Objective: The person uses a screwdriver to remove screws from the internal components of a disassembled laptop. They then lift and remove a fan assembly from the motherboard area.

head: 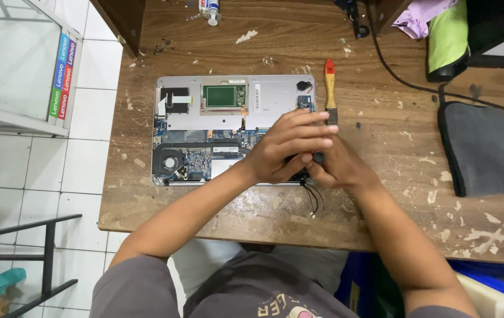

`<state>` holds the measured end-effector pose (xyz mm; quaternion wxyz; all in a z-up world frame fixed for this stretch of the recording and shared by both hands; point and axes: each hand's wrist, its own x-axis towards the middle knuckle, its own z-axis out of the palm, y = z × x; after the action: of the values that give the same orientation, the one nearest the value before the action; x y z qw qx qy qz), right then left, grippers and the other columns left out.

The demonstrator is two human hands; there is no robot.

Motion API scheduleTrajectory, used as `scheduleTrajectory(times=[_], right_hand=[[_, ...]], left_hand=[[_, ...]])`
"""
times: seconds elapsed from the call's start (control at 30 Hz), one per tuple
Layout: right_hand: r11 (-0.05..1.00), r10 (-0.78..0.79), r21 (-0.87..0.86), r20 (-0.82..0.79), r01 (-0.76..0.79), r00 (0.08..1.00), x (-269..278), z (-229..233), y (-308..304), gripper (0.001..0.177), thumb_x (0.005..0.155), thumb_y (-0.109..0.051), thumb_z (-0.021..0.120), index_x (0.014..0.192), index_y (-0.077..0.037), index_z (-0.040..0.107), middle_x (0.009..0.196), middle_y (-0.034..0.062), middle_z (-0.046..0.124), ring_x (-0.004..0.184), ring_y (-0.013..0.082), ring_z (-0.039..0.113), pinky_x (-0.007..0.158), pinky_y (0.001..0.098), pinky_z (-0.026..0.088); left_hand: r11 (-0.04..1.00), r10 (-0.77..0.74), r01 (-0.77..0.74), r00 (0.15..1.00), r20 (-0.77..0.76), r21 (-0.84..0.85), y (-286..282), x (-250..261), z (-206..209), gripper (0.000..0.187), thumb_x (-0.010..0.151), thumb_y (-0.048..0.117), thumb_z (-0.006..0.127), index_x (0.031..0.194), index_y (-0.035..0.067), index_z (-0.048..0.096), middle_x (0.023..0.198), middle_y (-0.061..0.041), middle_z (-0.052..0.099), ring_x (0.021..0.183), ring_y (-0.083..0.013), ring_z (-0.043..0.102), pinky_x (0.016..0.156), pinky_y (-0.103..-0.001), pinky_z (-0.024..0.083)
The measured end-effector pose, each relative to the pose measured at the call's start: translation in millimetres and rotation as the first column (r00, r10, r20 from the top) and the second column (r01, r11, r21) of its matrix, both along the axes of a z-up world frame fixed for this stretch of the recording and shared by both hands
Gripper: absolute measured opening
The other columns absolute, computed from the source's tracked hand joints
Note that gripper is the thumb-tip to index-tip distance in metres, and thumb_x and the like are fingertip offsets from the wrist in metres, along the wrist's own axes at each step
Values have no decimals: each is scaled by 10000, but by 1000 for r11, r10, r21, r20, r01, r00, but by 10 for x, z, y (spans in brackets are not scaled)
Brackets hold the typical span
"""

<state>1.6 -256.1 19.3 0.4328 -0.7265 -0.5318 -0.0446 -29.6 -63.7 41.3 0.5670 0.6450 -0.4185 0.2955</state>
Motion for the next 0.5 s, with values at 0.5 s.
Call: scheduleTrajectory(times=[0.5], right_hand=[[990, -43, 129, -105, 57, 993, 95, -374, 5, 503, 1101, -427, 531, 1047, 55, 664, 990, 253, 688, 877, 531, 689, 701, 563, 594]], left_hand=[[977, 187, -186, 982, 1, -99, -121, -4, -86, 216, 1115, 291, 659, 1064, 161, 824, 1051, 3, 829, 1106, -284, 775, 1093, -505, 541]])
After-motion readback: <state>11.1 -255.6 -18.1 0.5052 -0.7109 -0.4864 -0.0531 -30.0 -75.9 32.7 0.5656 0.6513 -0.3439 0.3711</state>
